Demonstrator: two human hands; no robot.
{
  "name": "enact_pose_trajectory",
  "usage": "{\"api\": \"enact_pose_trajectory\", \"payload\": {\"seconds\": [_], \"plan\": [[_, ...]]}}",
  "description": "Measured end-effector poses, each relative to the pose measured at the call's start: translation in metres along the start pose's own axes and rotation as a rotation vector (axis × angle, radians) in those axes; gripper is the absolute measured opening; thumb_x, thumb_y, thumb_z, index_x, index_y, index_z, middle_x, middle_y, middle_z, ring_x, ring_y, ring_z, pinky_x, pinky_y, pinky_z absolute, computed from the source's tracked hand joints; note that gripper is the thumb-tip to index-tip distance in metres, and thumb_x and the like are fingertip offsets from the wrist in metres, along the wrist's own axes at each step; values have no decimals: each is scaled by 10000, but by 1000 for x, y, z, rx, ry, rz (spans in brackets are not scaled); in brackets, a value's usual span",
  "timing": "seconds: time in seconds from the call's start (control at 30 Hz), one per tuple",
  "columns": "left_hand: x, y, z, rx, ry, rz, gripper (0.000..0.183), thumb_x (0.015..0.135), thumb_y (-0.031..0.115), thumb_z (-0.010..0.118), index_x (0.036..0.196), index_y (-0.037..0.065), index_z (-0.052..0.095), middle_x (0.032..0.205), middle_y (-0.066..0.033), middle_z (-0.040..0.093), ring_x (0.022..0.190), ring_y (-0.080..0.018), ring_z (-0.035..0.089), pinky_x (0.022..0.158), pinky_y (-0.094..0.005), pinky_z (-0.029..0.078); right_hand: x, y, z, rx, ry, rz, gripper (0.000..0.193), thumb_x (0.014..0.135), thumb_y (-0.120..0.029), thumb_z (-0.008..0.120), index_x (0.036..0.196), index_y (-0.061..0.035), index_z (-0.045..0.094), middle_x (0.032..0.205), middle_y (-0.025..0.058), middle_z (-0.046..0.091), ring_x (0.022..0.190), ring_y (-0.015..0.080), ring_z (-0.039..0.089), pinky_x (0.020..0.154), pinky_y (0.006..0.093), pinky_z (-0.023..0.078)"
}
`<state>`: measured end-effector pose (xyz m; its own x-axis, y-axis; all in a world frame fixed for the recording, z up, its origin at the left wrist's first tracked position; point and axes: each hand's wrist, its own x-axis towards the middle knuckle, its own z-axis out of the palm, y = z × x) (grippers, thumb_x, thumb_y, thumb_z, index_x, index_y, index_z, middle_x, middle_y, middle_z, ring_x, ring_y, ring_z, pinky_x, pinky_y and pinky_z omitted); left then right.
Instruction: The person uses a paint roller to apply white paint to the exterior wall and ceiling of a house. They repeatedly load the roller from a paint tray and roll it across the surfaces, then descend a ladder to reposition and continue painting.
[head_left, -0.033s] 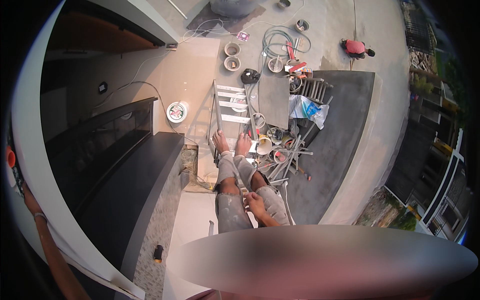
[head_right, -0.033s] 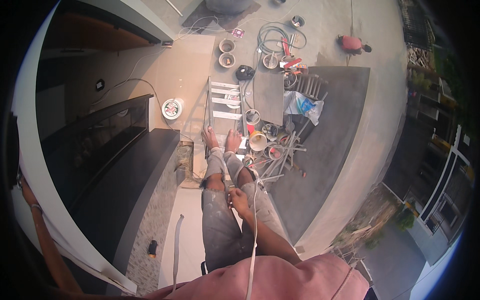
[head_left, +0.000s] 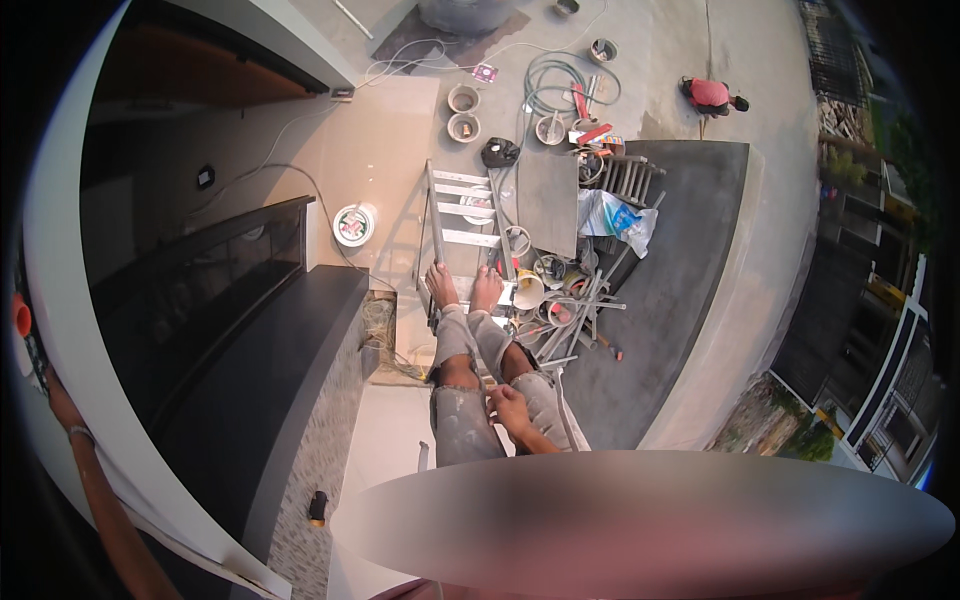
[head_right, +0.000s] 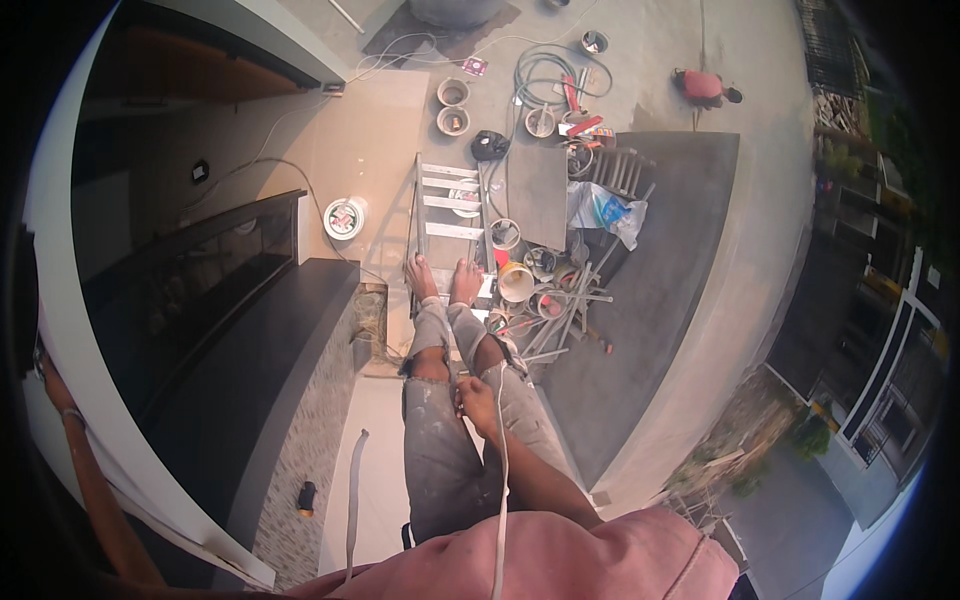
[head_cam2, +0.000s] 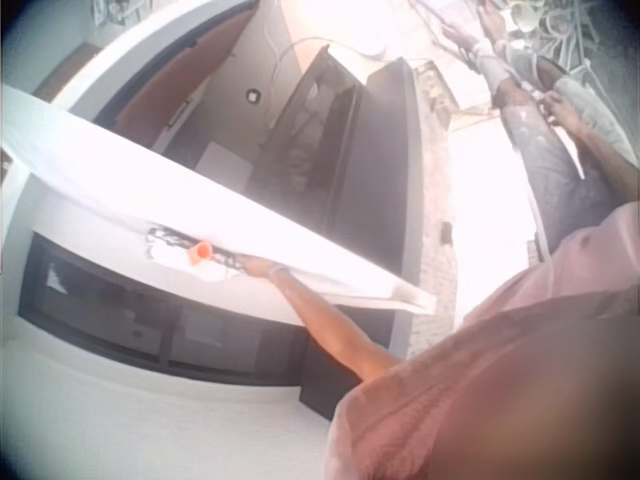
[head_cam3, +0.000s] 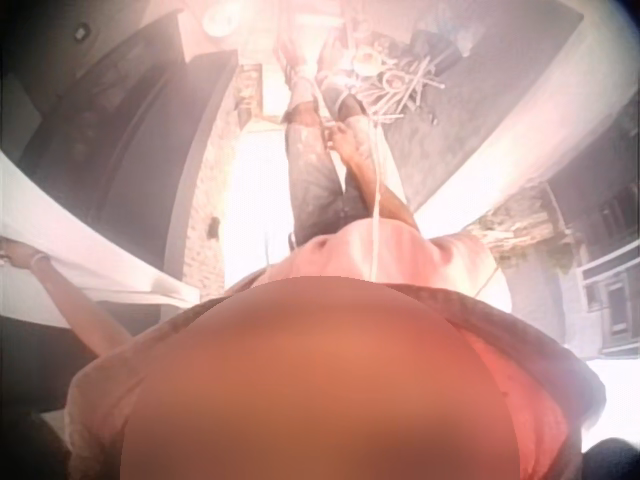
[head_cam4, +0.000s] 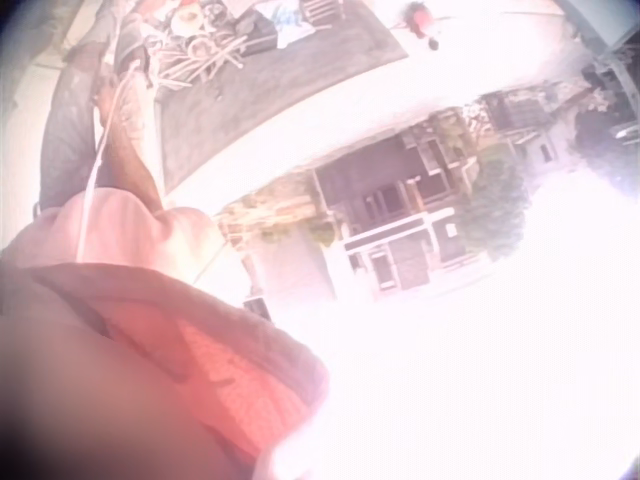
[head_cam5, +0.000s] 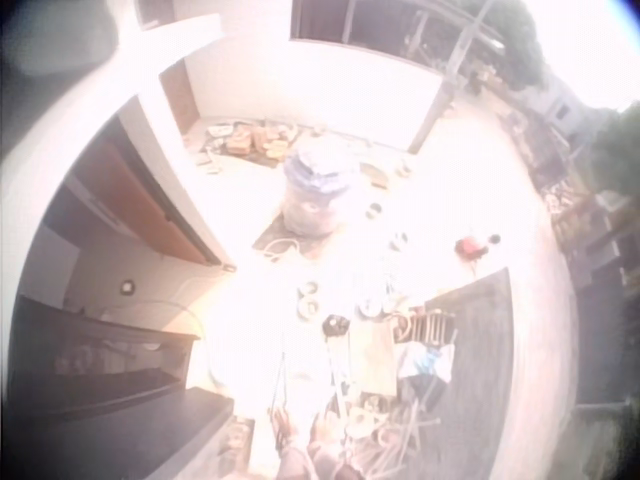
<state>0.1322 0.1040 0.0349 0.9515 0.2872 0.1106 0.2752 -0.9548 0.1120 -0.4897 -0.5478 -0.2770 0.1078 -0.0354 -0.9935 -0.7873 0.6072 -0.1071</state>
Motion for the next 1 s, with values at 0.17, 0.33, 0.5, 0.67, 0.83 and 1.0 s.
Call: {"api": "enact_pose_trajectory", "payload": {"seconds": [0.17,0.33,0.5,0.67,0.83,1.0], "plan": [[1,0,-1,37,14,54,510,1076,403,431,1421,73,612,1288,-136,705,1079,-216,711,1001,-319,528,-3,4,1,47,19,-26,225,1048,-254,562,1040,-38,624,733,57,589,633,153,595,512,319,518],[1,-8,-7,107,37,132,484,1087,378,425,1428,86,606,1291,-131,703,1069,-212,714,997,-316,534,6,0,-3,63,-53,3,227,1048,-269,570,1031,-48,620,734,50,589,660,152,612,529,316,528],[2,-22,-14,175,35,236,460,1098,352,419,1436,99,601,1294,-126,700,1059,-207,717,994,-313,541,3,2,-1,-30,-25,46,187,1040,-204,538,1071,-40,622,741,59,610,622,157,619,498,309,522],[-10,-16,-17,84,40,199,402,1101,303,438,1368,70,628,1276,-117,695,1043,-195,715,980,-307,557,0,-2,-7,-48,-27,76,198,1044,-210,538,1077,-38,631,757,55,616,633,152,616,521,315,531],[-28,28,-18,-748,-107,-483,363,1055,287,521,1156,-11,702,1174,-95,696,1076,-170,675,990,-303,530,-3,-16,-12,-95,-44,85,213,1059,-266,547,1084,-68,620,759,38,608,692,150,627,579,331,535],[-62,86,-43,-1233,241,-379,556,999,235,513,1480,-25,409,1360,-215,566,1223,-322,601,1117,-445,428,-2,-27,-19,-110,-90,23,236,1041,-292,530,1128,-88,610,720,8,572,679,150,597,588,339,512]]}}
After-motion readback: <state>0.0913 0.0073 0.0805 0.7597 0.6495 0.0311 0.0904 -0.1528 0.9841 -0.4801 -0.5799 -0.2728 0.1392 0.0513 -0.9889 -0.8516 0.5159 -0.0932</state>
